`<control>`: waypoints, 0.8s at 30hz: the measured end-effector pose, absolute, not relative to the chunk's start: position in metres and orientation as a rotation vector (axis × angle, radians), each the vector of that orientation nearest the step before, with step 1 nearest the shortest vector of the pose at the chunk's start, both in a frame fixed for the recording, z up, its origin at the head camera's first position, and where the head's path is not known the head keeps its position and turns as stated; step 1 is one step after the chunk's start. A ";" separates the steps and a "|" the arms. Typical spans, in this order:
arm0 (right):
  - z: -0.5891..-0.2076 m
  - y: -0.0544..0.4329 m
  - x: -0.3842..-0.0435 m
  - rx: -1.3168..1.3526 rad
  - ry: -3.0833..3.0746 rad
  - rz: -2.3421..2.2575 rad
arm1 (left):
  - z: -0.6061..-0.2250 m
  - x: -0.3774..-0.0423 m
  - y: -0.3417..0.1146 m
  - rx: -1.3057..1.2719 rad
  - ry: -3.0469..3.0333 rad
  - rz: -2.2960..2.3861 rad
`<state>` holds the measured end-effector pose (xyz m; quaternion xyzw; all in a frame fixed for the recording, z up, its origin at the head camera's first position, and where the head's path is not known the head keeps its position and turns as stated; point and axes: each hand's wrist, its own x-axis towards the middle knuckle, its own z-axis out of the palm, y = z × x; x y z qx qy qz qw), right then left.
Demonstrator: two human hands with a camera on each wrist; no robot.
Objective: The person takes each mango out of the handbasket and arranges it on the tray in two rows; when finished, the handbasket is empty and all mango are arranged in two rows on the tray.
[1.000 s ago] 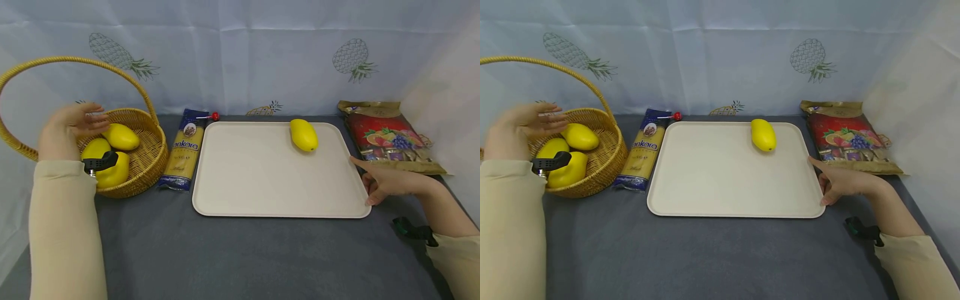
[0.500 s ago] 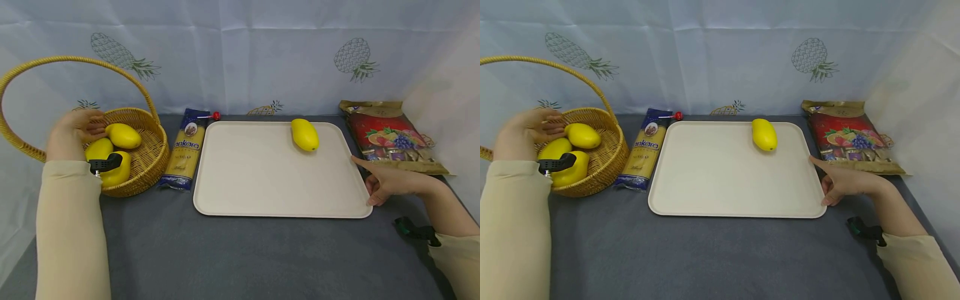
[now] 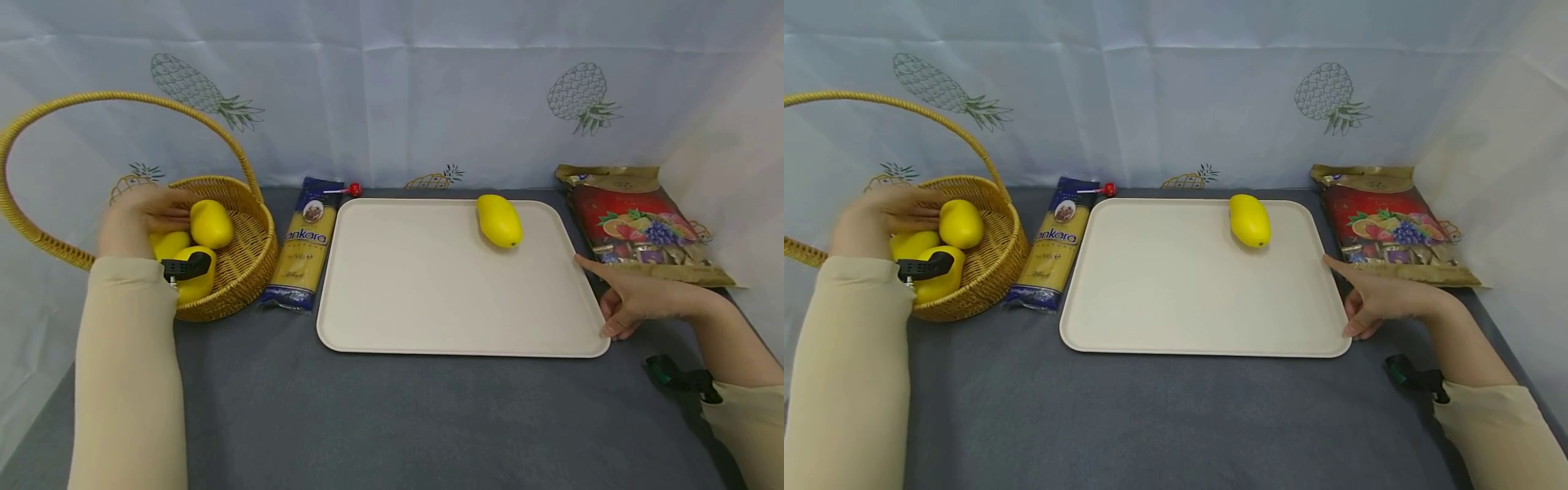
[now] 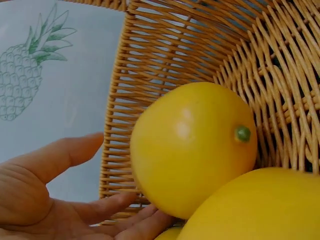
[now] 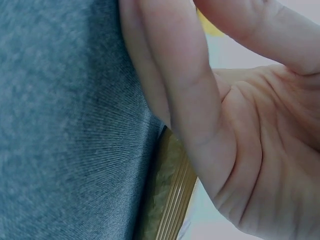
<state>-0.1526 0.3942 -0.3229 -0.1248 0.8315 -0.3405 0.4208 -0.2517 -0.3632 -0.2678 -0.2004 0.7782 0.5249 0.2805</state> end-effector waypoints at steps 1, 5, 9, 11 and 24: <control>-0.323 0.394 -0.152 -0.316 2.082 -0.855 | -0.269 -0.253 -0.361 -0.505 2.095 1.367; -0.323 0.395 -0.152 -0.320 2.082 -0.861 | -0.276 -0.256 -0.354 -0.425 2.099 1.253; -0.323 0.395 -0.152 -0.318 2.080 -0.861 | -0.280 -0.258 -0.349 -0.380 2.078 1.190; -0.323 0.395 -0.152 -0.318 2.077 -0.863 | -0.280 -0.258 -0.347 -0.346 2.074 1.142; -0.322 0.394 -0.151 -0.300 2.081 -0.860 | -0.283 -0.254 -0.344 -0.247 2.153 1.019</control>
